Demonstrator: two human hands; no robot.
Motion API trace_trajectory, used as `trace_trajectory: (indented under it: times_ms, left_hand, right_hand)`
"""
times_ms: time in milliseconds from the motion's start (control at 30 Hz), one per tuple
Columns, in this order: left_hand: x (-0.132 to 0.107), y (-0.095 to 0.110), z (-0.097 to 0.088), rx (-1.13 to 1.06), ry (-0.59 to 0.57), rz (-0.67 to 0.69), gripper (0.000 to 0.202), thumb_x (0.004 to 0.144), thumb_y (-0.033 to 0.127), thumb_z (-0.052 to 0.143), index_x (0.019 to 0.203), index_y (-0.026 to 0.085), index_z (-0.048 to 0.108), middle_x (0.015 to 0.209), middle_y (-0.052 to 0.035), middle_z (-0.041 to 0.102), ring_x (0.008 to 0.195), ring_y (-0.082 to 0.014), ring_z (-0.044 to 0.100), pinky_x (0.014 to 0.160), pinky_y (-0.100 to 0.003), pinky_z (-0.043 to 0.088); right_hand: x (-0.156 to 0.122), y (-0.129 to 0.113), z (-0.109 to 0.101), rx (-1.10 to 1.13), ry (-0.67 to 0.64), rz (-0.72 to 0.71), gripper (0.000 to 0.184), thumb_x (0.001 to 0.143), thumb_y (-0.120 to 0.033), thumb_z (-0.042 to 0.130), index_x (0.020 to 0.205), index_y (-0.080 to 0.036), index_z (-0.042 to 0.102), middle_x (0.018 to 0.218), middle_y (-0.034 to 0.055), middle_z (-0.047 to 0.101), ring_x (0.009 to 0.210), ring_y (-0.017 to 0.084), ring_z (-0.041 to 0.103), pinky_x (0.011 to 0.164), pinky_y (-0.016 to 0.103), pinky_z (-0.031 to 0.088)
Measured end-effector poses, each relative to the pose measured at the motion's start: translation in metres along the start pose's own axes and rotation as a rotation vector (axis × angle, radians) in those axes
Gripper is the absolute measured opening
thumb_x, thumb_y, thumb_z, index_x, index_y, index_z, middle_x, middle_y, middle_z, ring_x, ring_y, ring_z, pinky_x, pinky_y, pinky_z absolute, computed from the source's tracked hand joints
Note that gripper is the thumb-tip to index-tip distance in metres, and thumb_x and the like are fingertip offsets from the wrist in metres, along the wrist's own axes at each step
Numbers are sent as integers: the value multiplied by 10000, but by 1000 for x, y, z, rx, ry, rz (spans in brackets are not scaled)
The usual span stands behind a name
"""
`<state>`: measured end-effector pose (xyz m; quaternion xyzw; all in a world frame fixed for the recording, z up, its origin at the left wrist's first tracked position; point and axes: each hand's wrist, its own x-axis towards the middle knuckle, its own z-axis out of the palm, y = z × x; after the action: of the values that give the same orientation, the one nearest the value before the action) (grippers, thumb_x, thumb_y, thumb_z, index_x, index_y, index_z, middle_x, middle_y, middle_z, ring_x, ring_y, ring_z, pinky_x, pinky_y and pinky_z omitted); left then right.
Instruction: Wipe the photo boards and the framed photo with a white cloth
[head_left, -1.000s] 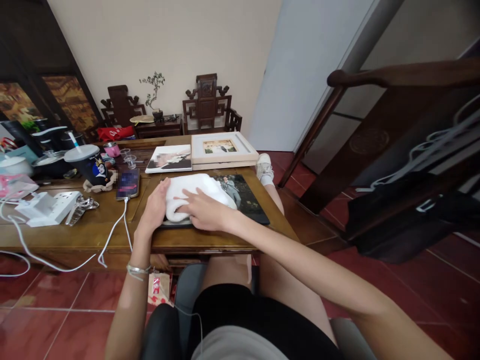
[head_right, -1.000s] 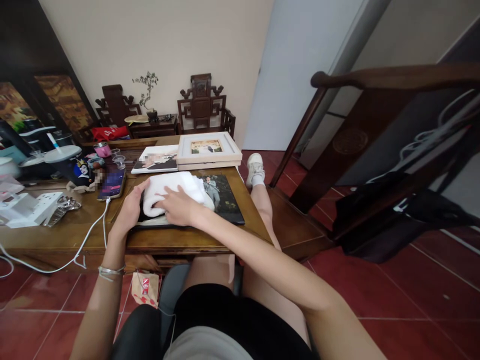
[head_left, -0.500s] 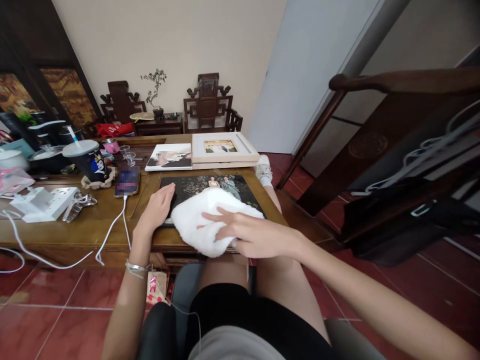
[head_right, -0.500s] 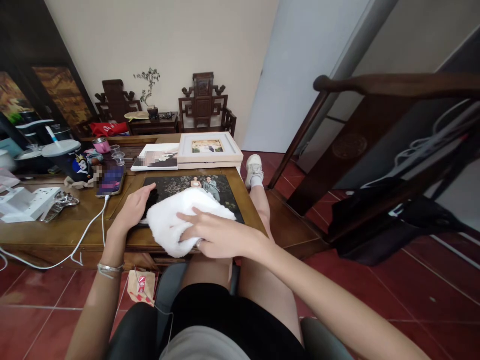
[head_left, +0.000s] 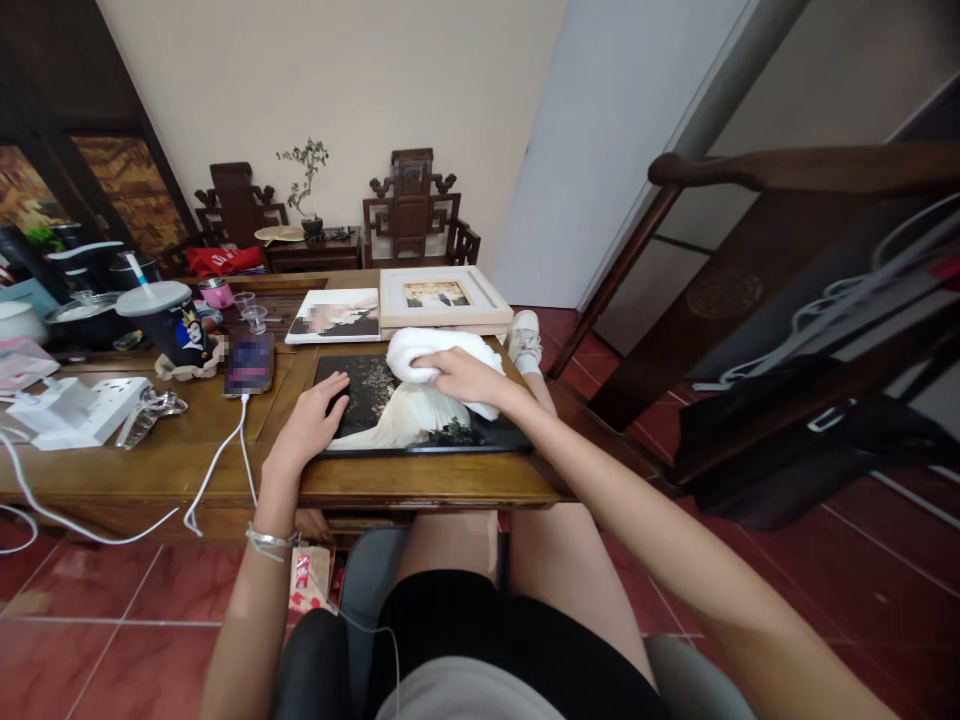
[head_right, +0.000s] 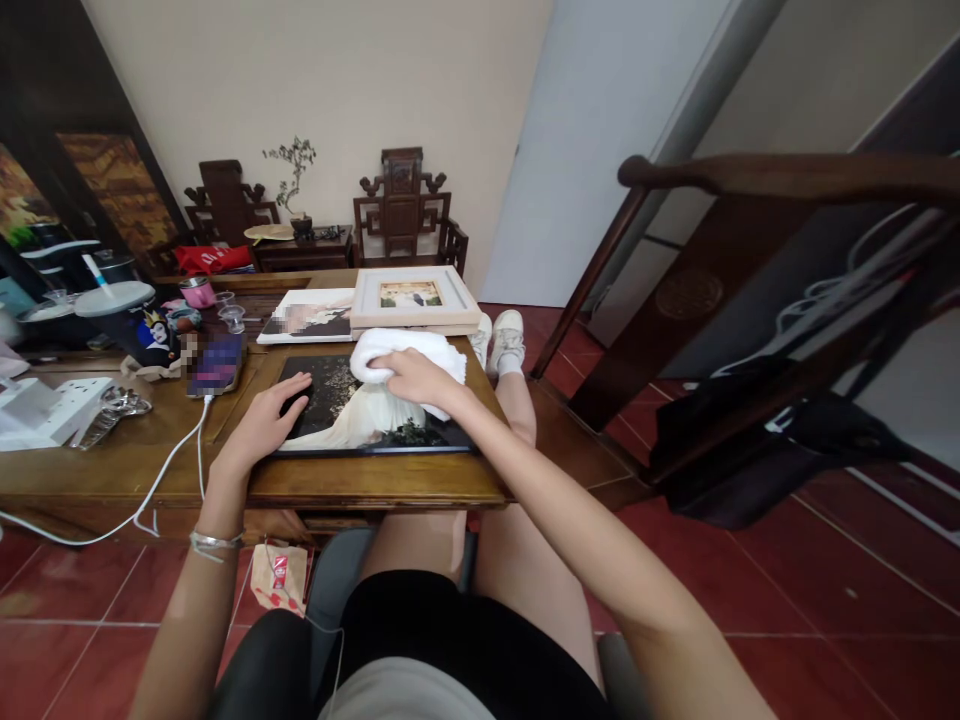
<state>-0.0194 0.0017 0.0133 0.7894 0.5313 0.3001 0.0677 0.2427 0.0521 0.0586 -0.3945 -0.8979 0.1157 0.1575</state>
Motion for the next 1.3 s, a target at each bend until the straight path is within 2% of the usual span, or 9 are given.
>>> trace_trajectory:
  times_ms: [100, 267, 400, 533, 733, 867, 1100, 1200, 1300]
  left_hand:
    - [0, 0, 0, -12, -2, 11, 440, 929, 319, 401, 1264, 127, 614, 1375, -123, 571, 1335, -252, 478, 1145, -460, 348]
    - [0, 0, 0, -26, 8, 9, 441, 924, 332, 410, 1234, 110, 631, 1362, -147, 580, 1310, -278, 503, 1135, -468, 359]
    - [0, 1, -1, -25, 10, 17, 422, 918, 307, 405, 1218, 125, 638, 1317, -141, 617, 1263, -284, 545, 1103, -469, 393]
    - [0, 2, -1, -36, 4, 24, 414, 916, 284, 402, 1221, 129, 636, 1299, -136, 630, 1252, -282, 553, 1098, -469, 396]
    - [0, 1, -1, -46, -3, -2, 425, 923, 314, 409, 1228, 123, 636, 1368, -139, 577, 1306, -281, 506, 1140, -462, 349]
    - [0, -1, 0, -45, -20, 2, 435, 930, 317, 403, 1267, 135, 610, 1389, -123, 559, 1348, -255, 461, 1155, -462, 329]
    - [-1, -2, 1, -51, -13, -2, 448, 928, 313, 397, 1264, 104, 607, 1389, -147, 552, 1347, -253, 462, 1155, -453, 331]
    - [-1, 0, 1, -58, -14, -12, 449, 924, 305, 408, 1259, 82, 608, 1383, -168, 553, 1347, -262, 461, 1158, -448, 326]
    - [-1, 0, 1, -59, -9, -12, 432, 924, 300, 413, 1257, 109, 611, 1383, -148, 558, 1346, -259, 463, 1156, -460, 327]
  right_hand:
    - [27, -14, 6, 23, 2, 14, 557, 705, -38, 420, 1191, -110, 682, 1278, 96, 653, 1151, 259, 598, 971, 275, 394]
    - [61, -44, 14, 64, -27, -40, 478, 766, -70, 420, 1131, -164, 714, 1190, 41, 704, 1041, 236, 636, 878, 249, 420]
    - [77, -65, 19, 87, -9, -103, 406, 798, -86, 435, 1060, -173, 733, 1155, 22, 719, 1024, 196, 629, 864, 215, 402]
    - [81, -72, 25, 87, 15, -101, 392, 808, -100, 440, 1061, -172, 731, 1135, 31, 728, 1016, 195, 634, 868, 221, 403]
    - [70, -49, 25, 81, 42, -63, 436, 781, -88, 430, 1073, -195, 735, 1206, 39, 700, 1090, 242, 622, 933, 257, 404]
    - [51, -18, 15, 72, 60, -8, 504, 708, -62, 431, 1114, -148, 718, 1240, 72, 679, 1122, 268, 607, 965, 288, 401]
    - [6, 38, -2, 45, 131, 146, 466, 698, -110, 438, 1048, -179, 738, 1162, 28, 715, 1095, 274, 613, 949, 329, 426]
    - [-10, 47, -2, 16, 162, 155, 492, 697, -100, 425, 1072, -176, 734, 1167, 41, 714, 1110, 274, 615, 963, 342, 428]
    - [-28, 43, 2, 6, 148, 109, 501, 676, -72, 406, 1037, -174, 739, 1102, 48, 738, 1049, 269, 653, 985, 374, 427]
